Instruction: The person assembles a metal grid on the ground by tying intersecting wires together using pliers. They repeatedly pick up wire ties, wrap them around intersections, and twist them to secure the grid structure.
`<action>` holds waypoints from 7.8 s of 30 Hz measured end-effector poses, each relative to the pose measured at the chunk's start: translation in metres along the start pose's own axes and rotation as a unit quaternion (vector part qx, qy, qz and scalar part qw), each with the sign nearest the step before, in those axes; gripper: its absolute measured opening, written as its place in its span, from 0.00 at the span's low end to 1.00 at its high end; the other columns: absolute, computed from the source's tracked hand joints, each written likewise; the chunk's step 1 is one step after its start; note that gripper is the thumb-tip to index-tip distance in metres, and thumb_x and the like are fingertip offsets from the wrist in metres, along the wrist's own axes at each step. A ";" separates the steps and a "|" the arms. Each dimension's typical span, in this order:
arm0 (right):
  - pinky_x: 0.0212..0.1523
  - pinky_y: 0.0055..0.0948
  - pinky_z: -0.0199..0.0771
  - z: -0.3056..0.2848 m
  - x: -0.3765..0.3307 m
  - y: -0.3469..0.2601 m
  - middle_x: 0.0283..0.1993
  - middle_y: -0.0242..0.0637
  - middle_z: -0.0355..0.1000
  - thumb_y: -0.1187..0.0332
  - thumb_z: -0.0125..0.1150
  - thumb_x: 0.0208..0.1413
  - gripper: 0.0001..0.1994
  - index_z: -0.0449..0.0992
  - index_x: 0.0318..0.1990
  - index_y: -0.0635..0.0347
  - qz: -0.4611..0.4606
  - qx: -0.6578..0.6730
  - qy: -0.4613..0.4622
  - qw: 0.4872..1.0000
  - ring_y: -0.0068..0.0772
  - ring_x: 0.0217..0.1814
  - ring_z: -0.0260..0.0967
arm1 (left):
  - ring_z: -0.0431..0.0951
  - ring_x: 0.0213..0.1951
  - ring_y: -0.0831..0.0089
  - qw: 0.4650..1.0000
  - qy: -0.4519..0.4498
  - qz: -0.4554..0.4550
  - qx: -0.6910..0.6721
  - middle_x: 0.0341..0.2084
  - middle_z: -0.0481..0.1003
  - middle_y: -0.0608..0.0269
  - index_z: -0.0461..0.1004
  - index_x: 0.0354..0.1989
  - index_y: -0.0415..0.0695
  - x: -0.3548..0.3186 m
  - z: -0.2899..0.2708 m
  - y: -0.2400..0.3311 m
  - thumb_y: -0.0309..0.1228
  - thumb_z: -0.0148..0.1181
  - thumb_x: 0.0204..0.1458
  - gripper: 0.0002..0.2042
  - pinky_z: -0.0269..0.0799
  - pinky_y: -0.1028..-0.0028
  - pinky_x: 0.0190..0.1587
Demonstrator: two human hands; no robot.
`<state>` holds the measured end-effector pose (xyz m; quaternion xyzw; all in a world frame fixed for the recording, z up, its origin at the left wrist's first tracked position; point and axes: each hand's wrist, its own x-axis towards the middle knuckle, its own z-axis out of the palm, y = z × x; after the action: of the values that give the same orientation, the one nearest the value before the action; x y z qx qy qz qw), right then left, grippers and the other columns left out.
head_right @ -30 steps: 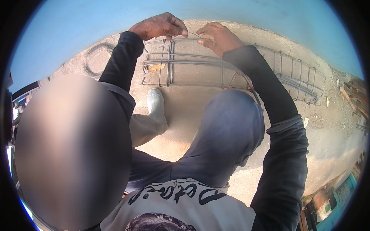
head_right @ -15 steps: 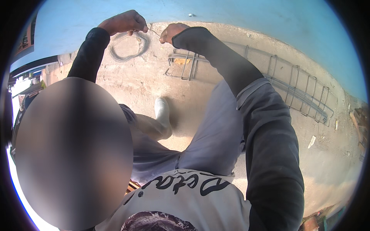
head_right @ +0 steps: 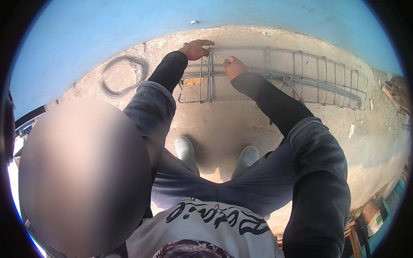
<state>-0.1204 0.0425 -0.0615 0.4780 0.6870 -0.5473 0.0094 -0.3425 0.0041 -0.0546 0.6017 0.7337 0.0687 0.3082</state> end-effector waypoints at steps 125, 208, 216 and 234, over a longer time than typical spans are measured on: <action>0.45 0.43 0.75 0.116 -0.134 0.094 0.38 0.44 0.78 0.63 0.59 0.58 0.12 0.80 0.48 0.49 0.163 0.041 0.379 0.910 0.49 0.42 0.76 | 0.78 0.32 0.60 0.912 -0.028 0.405 0.054 0.31 0.76 0.58 0.78 0.43 0.45 -0.101 0.115 0.094 0.33 0.57 0.58 0.09 0.75 0.63 0.34; 0.36 0.39 0.78 0.034 -0.119 0.054 0.38 0.37 0.79 0.65 0.61 0.51 0.07 0.81 0.34 0.55 0.269 -0.226 -0.068 0.934 0.41 0.39 0.79 | 0.75 0.46 0.59 0.934 0.132 0.034 -0.331 0.40 0.79 0.61 0.72 0.48 0.46 -0.140 0.166 0.102 0.19 0.60 0.50 0.16 0.68 0.64 0.52; 0.36 0.37 0.76 0.014 -0.090 0.027 0.34 0.39 0.78 0.65 0.61 0.50 0.07 0.80 0.34 0.54 0.019 -0.479 0.000 0.877 0.41 0.39 0.78 | 0.75 0.45 0.64 0.939 0.140 0.016 -0.314 0.37 0.78 0.62 0.70 0.47 0.48 -0.138 0.169 0.108 0.27 0.65 0.48 0.17 0.47 0.60 0.61; 0.41 0.32 0.74 0.014 -0.120 0.127 0.38 0.35 0.76 0.63 0.63 0.52 0.12 0.78 0.43 0.55 0.170 -0.119 0.070 0.976 0.35 0.41 0.74 | 0.78 0.44 0.64 0.930 0.138 0.014 -0.339 0.36 0.78 0.65 0.70 0.41 0.48 -0.128 0.179 0.111 0.21 0.67 0.45 0.16 0.51 0.61 0.59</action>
<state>0.0224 -0.0529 -0.0977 0.6204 0.6547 -0.4173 0.1117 -0.1429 -0.1333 -0.0981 0.4560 0.6934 0.4002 0.3887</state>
